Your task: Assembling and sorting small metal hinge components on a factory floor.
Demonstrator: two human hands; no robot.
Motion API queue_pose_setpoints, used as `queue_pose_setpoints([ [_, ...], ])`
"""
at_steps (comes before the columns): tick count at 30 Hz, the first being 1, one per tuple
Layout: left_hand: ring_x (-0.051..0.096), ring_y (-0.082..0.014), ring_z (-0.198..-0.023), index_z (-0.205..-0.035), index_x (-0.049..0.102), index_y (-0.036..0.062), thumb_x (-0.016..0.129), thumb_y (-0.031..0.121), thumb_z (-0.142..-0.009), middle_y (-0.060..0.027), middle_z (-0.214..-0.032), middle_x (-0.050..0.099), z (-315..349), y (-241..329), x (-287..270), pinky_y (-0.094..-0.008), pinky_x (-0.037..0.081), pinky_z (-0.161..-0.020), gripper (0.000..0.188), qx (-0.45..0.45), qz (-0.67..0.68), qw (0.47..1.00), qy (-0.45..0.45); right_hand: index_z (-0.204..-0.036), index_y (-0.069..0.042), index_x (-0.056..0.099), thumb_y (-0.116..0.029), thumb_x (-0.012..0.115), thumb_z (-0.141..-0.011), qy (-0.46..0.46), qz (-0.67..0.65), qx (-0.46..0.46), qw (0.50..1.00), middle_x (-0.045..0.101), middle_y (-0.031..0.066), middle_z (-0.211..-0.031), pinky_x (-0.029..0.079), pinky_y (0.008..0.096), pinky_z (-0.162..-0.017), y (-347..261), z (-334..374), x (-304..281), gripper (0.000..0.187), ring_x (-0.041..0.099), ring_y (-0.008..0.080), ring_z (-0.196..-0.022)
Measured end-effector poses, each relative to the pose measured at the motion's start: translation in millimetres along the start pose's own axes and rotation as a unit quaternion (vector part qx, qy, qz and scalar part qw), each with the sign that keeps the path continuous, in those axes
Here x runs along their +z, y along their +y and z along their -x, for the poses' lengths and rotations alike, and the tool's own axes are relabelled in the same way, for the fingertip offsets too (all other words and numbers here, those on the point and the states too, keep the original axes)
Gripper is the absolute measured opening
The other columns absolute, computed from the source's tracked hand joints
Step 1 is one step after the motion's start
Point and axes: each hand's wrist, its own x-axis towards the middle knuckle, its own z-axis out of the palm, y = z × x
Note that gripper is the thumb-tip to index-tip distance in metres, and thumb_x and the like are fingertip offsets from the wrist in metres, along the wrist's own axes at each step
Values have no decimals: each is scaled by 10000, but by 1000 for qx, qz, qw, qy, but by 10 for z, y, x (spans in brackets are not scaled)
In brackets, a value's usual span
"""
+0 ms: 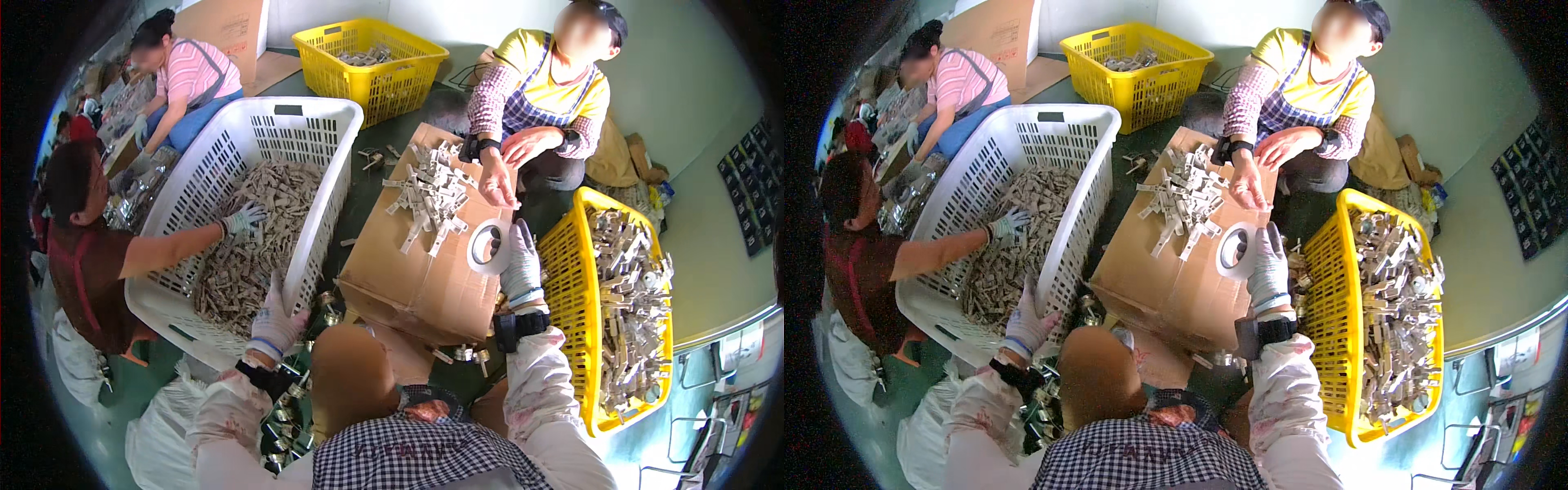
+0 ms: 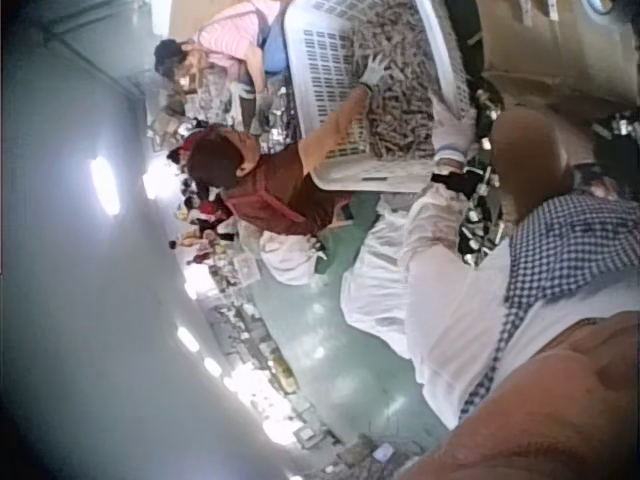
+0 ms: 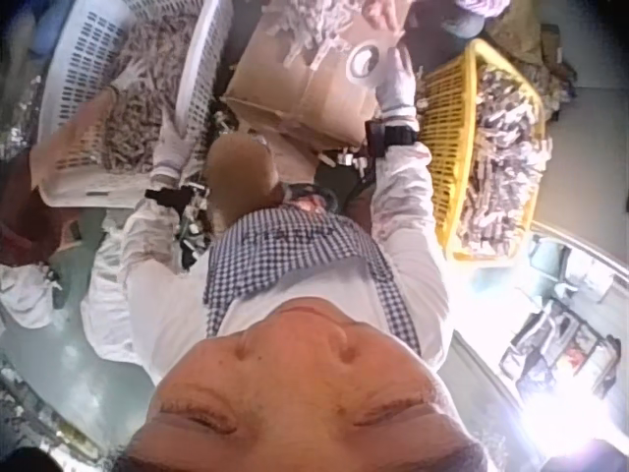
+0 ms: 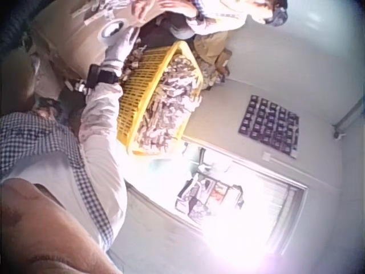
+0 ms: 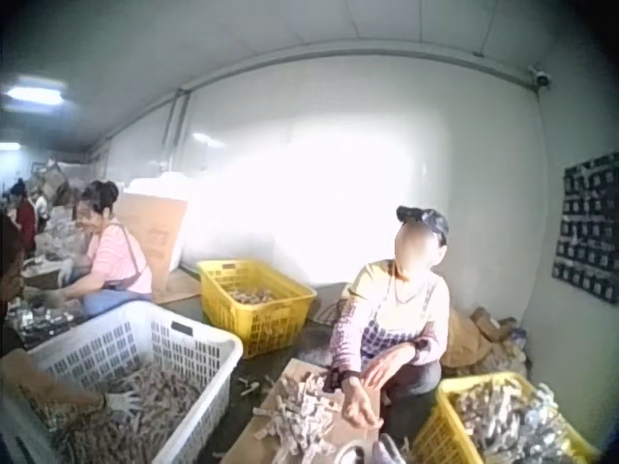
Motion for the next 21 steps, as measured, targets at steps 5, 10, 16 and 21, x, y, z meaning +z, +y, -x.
queue_pose_setpoints([
  [5, 561, -321, -1033, -1450, 106, 77, 698, 92, -729, -242, -1233, 502, 33, -8, -11, -342, 456, -879, 933, 20, -57, 998, 36, -1421, -55, 224, -167, 615, -873, -74, -27, -47, 996, 536, 128, -1168, 485, 341, -849, -202, 640, 30, 682, 568, 187, -996],
  [10, 471, -368, -1175, -1450, 123, 112, 710, 190, -718, -243, -1322, 427, 71, 2, -43, -382, 375, -990, 941, 8, -29, 999, 21, -1432, -46, 197, -61, 632, -836, -134, 119, -198, 964, 485, 78, -1240, 436, 289, -910, -246, 1437, -75, 738, 512, 146, -1069],
  [16, 458, -367, -1194, -1441, 157, 99, 709, 185, -729, -239, -1327, 431, 106, 67, -72, -378, 367, -997, 905, 22, -58, 998, 31, -1395, -30, 287, -365, 552, -907, -125, 136, -40, 982, 478, 72, -1253, 431, 300, -909, -21, 2353, -386, 649, 489, 161, -1095],
  [21, 454, -360, -1199, -1426, 195, 85, 712, 179, -728, -240, -1322, 435, -22, -64, 15, -381, 364, -1003, 874, 51, -72, 996, 35, -1337, 13, 365, -395, 427, -960, -95, 123, 84, 984, 529, 69, -1185, 410, 262, -916, 609, 2581, -856, 559, 512, 145, -1044],
])
